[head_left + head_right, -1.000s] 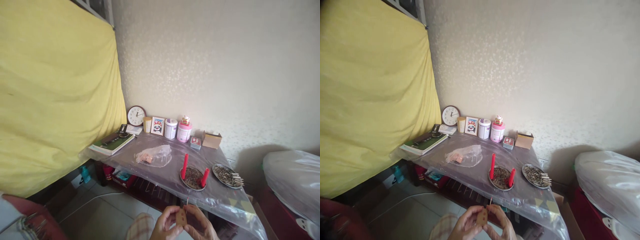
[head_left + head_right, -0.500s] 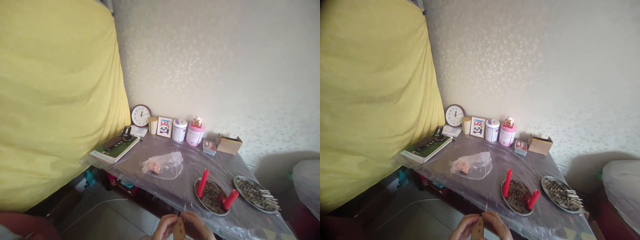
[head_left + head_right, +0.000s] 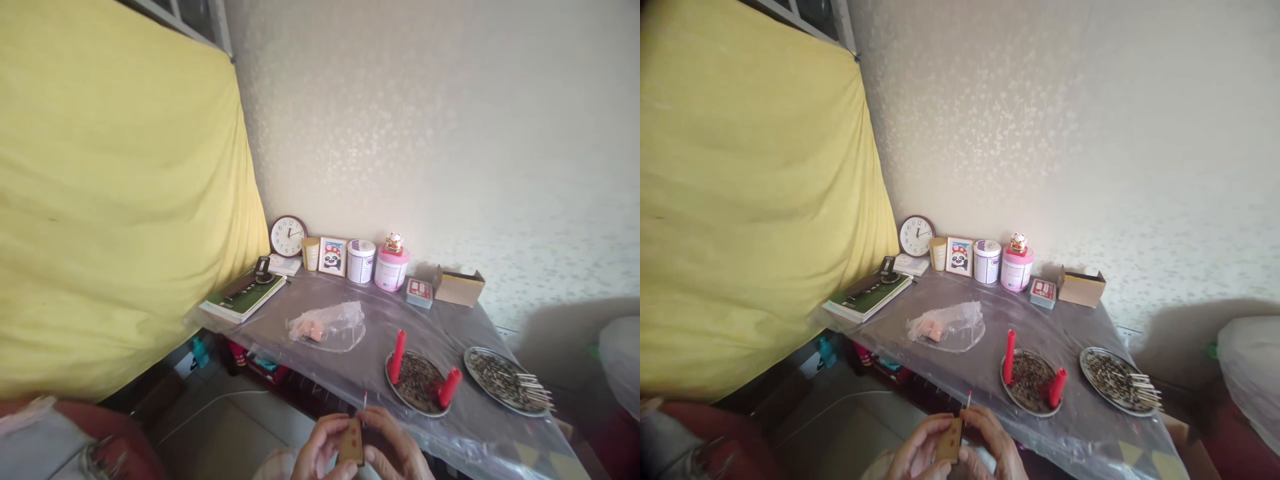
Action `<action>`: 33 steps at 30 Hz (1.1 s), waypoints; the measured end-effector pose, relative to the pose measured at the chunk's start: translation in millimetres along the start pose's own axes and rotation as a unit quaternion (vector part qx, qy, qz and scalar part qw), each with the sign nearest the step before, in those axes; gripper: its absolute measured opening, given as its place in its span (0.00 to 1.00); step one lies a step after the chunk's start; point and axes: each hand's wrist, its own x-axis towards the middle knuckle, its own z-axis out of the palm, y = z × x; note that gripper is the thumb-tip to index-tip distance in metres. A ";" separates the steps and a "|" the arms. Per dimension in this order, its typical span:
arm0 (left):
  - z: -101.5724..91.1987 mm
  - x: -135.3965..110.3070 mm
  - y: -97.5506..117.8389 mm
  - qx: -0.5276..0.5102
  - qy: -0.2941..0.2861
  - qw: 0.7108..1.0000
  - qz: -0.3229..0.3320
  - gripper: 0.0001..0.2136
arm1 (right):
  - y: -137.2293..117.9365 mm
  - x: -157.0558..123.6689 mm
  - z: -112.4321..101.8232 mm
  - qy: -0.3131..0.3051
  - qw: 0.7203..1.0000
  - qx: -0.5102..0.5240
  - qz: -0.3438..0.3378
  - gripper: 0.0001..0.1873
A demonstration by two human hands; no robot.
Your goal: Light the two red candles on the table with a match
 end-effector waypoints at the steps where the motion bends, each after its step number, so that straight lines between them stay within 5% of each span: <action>1: 5.2 -2.5 5.0 0.000 -0.010 1.000 -0.008 0.21 | -4.9 -3.2 -4.4 0.017 1.000 -0.006 -0.011 0.19; 13: 62.7 -14.1 24.1 -0.026 -0.022 0.998 -0.049 0.21 | -20.4 -38.9 -53.8 0.239 0.964 0.000 -0.116 0.09; 19: 77.0 -17.9 36.6 -0.046 -0.010 0.995 -0.089 0.18 | -27.0 -47.4 -69.5 0.269 0.954 -0.029 -0.130 0.11; 23: 86.8 -21.3 50.7 -0.051 -0.022 0.993 -0.101 0.18 | -35.5 -48.7 -73.6 0.292 0.954 0.042 -0.059 0.12; 28: 96.4 -16.7 57.8 -0.046 -0.038 0.993 -0.099 0.16 | -52.2 -42.7 -75.1 0.343 0.922 0.179 0.033 0.12; 33: 102.4 -10.5 52.2 -0.045 -0.025 0.995 -0.080 0.17 | -59.3 -40.8 -67.5 0.333 0.935 0.119 -0.036 0.08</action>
